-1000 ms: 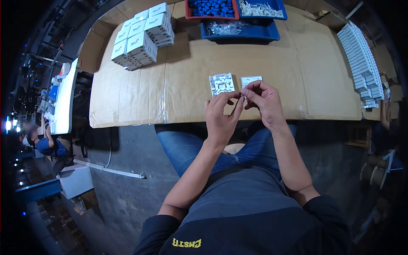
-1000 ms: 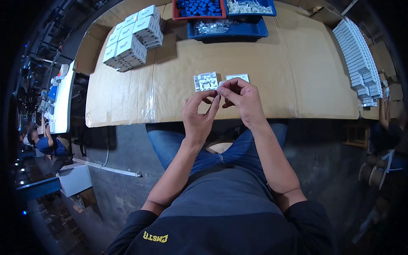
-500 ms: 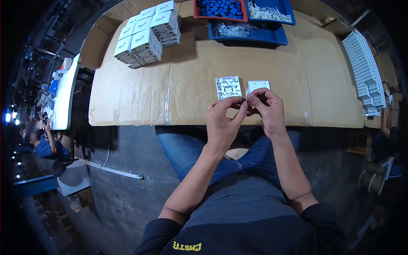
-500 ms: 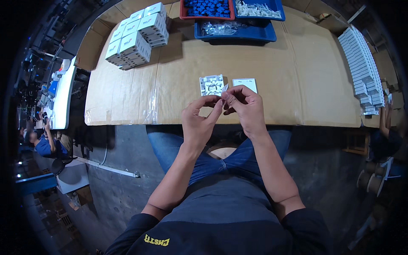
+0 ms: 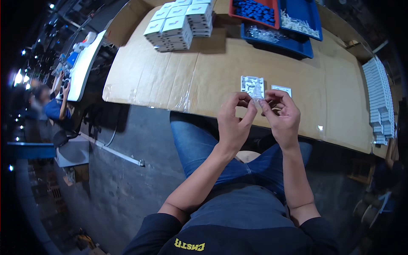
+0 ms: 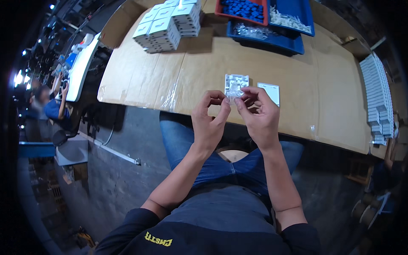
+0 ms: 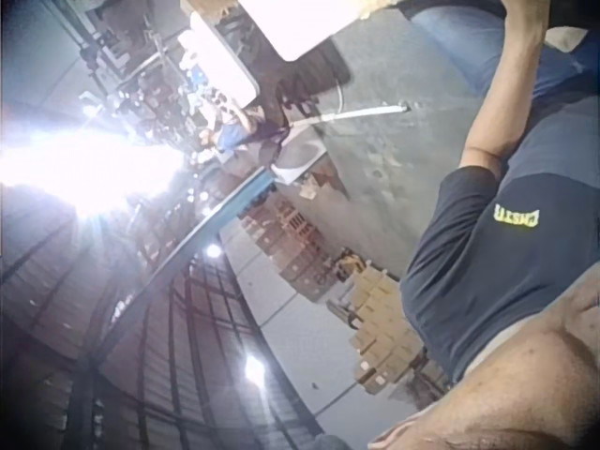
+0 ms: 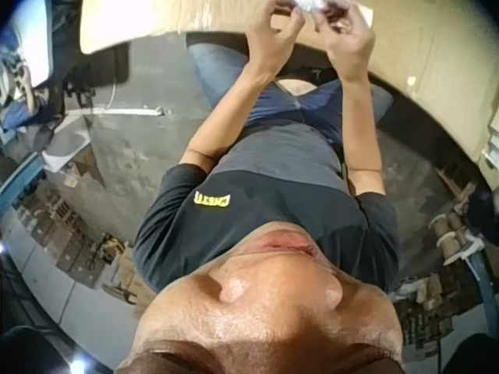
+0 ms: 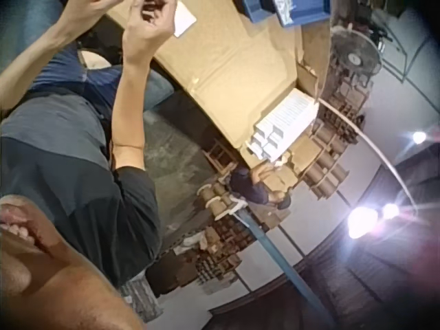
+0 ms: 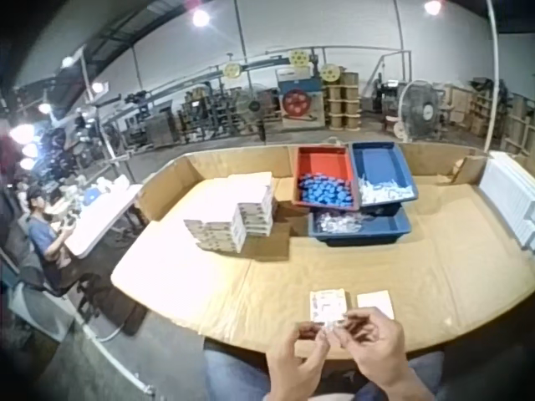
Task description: The person picks up a white box from a stack, opens it, and removes a small plastic bag. They take a white component from the bag, then insert a blue connector and a white pin from separate bins into the component before placing it back in the box and closing the lid.
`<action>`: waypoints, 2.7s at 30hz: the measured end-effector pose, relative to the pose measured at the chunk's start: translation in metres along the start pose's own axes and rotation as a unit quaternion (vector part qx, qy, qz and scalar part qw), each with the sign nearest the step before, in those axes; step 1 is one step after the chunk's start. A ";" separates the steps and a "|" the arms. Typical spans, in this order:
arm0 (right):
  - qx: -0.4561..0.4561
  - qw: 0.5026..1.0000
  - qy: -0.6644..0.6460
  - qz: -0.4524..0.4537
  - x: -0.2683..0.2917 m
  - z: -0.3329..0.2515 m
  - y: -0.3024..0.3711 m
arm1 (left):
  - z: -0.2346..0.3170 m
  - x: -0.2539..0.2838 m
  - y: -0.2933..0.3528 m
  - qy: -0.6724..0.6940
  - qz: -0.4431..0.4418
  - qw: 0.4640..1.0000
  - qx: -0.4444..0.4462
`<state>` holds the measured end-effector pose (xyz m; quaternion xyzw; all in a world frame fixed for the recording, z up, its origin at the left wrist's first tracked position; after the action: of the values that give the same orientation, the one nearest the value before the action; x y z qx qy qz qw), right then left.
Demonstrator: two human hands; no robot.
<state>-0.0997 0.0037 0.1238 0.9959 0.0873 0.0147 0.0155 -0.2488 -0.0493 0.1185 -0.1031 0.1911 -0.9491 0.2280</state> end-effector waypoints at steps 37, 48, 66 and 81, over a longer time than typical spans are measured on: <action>-0.056 0.992 -0.106 -0.038 0.022 0.029 0.031 | 0.045 -0.006 0.024 -0.217 -0.202 0.924 -0.242; -0.031 0.996 -0.034 -0.080 0.023 0.009 0.052 | 0.039 -0.005 0.032 -0.187 -0.239 0.926 -0.225; -0.017 0.972 -0.018 -0.235 0.014 0.010 0.016 | -0.041 -0.029 0.036 0.342 -0.311 0.849 0.255; -0.013 0.986 0.033 -0.161 0.046 0.027 -0.063 | -0.085 -0.063 0.031 0.446 -0.332 0.748 0.363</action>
<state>-0.0645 0.0727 0.0960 0.9676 0.2466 0.0461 0.0274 -0.2051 -0.0182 0.0221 0.3655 -0.1342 -0.9007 -0.1925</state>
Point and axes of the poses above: each hand's wrist, its own y-axis away from the middle knuckle, its own x-axis out of the back of the hand, z = x × y, the point moved 7 cm from there along -y, towards the middle knuckle, and after that the axes turned 12 degrees about -x, right-handed, at the moved point
